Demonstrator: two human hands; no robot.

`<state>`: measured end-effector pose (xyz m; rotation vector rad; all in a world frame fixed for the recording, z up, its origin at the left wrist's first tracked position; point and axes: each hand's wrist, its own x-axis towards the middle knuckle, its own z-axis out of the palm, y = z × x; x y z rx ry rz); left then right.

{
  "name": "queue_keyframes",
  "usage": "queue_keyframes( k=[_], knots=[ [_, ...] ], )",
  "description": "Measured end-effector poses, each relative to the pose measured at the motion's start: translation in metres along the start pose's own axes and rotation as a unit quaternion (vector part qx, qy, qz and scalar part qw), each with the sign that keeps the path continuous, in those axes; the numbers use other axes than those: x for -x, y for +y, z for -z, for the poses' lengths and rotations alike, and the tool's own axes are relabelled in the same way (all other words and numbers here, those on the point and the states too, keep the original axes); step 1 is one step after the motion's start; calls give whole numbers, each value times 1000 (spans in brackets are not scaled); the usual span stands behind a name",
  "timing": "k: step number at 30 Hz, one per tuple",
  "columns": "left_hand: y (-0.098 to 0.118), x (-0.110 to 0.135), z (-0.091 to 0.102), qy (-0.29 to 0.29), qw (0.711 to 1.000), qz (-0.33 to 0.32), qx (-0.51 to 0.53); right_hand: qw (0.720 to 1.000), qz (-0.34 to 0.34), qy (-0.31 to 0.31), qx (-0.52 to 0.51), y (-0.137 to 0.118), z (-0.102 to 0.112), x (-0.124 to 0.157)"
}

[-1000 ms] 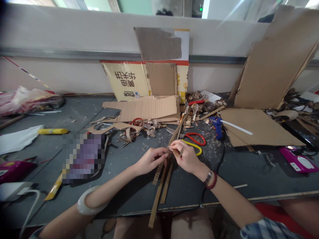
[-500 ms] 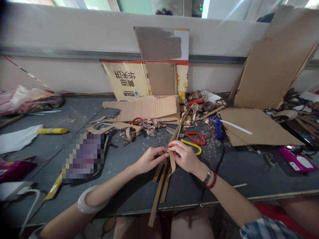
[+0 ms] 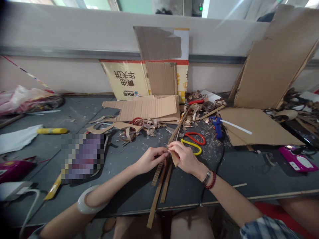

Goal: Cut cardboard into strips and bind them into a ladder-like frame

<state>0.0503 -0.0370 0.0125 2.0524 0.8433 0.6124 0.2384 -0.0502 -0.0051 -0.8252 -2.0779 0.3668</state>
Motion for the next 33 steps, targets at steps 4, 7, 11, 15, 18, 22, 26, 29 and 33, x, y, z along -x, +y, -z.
queue_keyframes(
  k=[4,7,11,15,18,22,26,29,33],
  knots=[
    [1,0,1,2,1000,0,0,1000,-9,14,0,-2,0,-1],
    [1,0,1,-4,1000,-1,-3,1000,-2,10,3,-1,0,-1],
    [0,1,0,-11,1000,-2,-7,1000,2,3,-2,0,0,-1],
    [-2,1,-1,-19,1000,1,-15,999,-12,33,-5,-1,0,-2],
    [-2,1,-1,-16,1000,0,-21,999,-19,48,-10,-2,2,-4],
    [-1,1,-1,-10,1000,7,-10,999,-8,51,0,-2,4,-5],
    [0,2,-1,-1,1000,0,1,999,10,45,20,-2,4,-5],
    [0,1,-1,12,1000,3,1,999,18,38,31,-2,4,-5],
    [-4,0,-3,35,999,14,-8,998,23,31,41,-2,4,-4]
  ],
)
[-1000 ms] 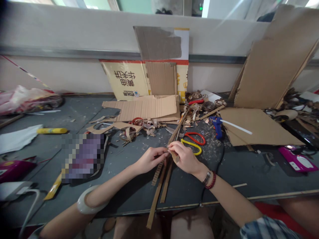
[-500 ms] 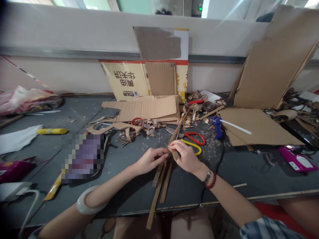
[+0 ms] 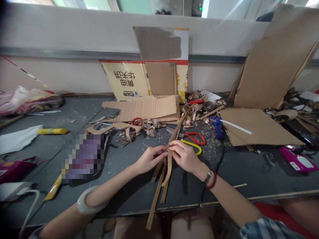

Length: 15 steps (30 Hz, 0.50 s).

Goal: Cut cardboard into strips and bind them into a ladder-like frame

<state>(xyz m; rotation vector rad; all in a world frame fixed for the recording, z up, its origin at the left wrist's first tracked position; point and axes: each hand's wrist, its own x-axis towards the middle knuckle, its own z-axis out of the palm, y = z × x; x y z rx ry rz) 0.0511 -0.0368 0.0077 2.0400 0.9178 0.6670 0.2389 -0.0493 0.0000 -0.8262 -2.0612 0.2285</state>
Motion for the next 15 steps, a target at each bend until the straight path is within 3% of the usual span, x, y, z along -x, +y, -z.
queue_keyframes(
  k=[15],
  knots=[
    [2,1,1,-9,1000,-18,-13,1000,-15,21,-2,1,-1,1]
  ],
)
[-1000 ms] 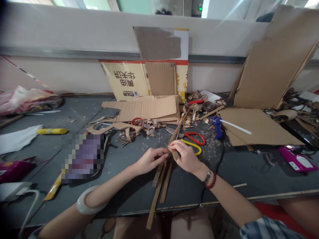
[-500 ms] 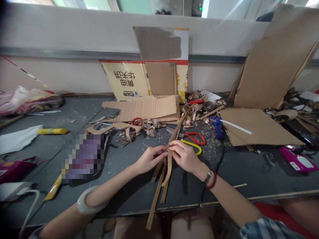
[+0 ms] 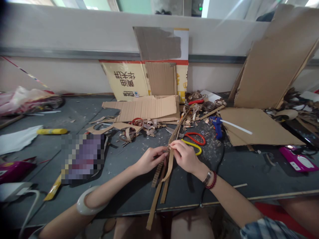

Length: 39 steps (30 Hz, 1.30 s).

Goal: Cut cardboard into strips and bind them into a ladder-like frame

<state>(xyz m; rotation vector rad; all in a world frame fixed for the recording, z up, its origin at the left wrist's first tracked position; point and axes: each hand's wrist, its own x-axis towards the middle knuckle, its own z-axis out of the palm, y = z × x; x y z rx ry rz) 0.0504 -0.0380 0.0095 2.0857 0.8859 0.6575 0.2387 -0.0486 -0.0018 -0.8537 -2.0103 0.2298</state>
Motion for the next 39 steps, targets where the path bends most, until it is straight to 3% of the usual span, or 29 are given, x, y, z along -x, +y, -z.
queue_keyframes(
  k=[5,10,28,39],
  knots=[
    [-1,0,1,-2,1000,-2,9,1000,-7,14,-17,0,2,-2],
    [1,1,1,-10,1000,-1,24,1000,6,-10,-15,0,1,-1],
    [1,-1,2,1,999,-7,-31,999,16,-33,6,2,-1,3],
    [0,1,0,-3,1000,14,18,1000,3,9,-22,0,1,-1]
  ],
)
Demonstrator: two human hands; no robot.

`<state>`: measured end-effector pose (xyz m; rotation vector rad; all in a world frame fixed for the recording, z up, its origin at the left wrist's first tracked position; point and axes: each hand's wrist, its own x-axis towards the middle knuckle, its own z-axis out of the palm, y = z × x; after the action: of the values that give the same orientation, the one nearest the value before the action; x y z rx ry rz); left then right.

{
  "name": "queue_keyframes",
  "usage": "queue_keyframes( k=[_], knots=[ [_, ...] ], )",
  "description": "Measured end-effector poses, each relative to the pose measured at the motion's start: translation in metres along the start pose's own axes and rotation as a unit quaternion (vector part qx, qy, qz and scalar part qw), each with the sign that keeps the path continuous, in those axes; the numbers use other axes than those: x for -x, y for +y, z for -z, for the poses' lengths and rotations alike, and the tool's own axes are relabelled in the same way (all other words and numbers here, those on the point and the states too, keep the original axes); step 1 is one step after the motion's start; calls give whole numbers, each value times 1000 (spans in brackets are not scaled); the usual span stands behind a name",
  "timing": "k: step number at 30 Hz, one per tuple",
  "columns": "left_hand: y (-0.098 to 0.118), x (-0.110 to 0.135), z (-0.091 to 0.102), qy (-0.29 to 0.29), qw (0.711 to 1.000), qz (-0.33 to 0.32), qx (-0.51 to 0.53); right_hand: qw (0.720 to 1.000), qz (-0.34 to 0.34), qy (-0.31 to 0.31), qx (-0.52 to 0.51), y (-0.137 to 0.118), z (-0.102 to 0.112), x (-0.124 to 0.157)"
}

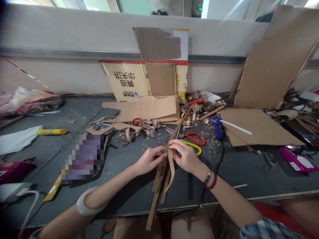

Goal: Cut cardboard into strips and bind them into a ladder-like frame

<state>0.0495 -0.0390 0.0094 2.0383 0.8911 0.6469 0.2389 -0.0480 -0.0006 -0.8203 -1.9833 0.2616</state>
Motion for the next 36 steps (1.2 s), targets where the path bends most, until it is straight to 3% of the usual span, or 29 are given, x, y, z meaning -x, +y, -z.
queue_keyframes(
  k=[14,22,36],
  knots=[
    [-3,-2,0,12,1000,3,-26,999,9,-34,24,1,-1,2],
    [-2,0,0,-9,1000,8,3,1000,-8,7,11,-2,1,0],
    [1,-2,0,-14,1000,8,-4,999,2,-33,6,2,-2,3]
  ],
)
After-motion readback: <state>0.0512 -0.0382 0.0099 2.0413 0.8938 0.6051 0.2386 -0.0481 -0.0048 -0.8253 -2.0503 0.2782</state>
